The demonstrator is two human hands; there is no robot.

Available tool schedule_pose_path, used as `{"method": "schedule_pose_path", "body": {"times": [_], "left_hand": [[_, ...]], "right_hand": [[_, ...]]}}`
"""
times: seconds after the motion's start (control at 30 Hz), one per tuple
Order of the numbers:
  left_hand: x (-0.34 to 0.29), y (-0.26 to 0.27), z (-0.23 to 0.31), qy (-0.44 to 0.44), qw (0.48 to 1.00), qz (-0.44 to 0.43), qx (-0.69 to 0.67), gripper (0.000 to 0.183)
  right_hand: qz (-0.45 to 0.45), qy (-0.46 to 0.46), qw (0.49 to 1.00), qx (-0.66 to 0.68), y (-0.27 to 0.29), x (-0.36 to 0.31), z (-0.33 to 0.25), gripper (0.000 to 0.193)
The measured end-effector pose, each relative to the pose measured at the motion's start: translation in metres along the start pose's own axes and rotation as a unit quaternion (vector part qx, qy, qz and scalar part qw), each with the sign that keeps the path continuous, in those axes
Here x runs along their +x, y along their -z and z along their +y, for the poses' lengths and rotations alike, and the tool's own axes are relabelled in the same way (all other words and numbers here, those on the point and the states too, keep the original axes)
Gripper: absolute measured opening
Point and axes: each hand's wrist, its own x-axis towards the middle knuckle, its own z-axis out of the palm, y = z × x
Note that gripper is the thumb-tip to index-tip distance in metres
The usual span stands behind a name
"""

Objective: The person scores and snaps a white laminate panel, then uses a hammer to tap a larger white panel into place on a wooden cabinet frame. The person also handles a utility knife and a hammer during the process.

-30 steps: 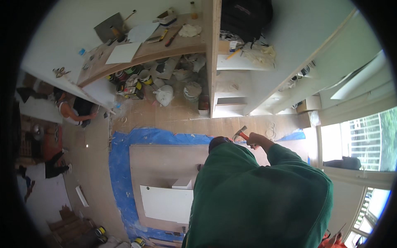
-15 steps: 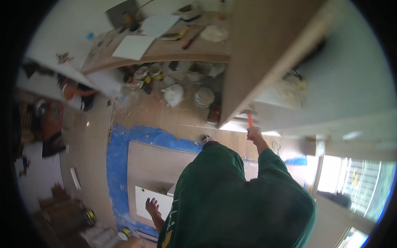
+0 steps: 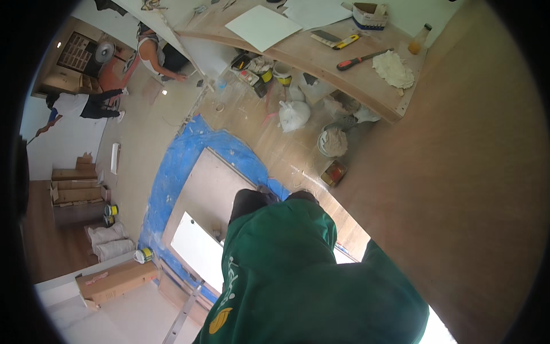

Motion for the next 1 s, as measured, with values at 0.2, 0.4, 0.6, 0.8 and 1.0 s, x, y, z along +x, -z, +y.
{"method": "schedule_pose_path", "body": {"times": [0.2, 0.4, 0.6, 0.8, 1.0], "left_hand": [[0.002, 0.013, 0.034, 0.0, 1.0, 0.005, 0.01, 0.032], [0.053, 0.045, 0.111, -0.087, 0.993, -0.029, 0.067, 0.032], [0.143, 0.095, 0.213, -0.107, 0.994, -0.038, 0.0, 0.034], [0.267, 0.118, 0.425, -0.093, 0.983, -0.044, -0.151, 0.049], [0.33, 0.082, 0.64, -0.318, 0.934, -0.153, -0.061, 0.048]], "right_hand": [[0.017, -0.022, 1.0, -0.004, 0.014, -0.011, 0.038, 0.02], [0.06, -0.039, 0.995, -0.072, 0.059, -0.052, 0.093, 0.019], [0.062, -0.23, 0.909, -0.342, 0.1, -0.147, 0.147, 0.031], [-0.116, -0.105, 0.789, -0.594, -0.053, -0.253, 0.154, 0.021], [-0.163, 0.135, 0.847, -0.487, -0.23, -0.278, 0.115, 0.037]]}}
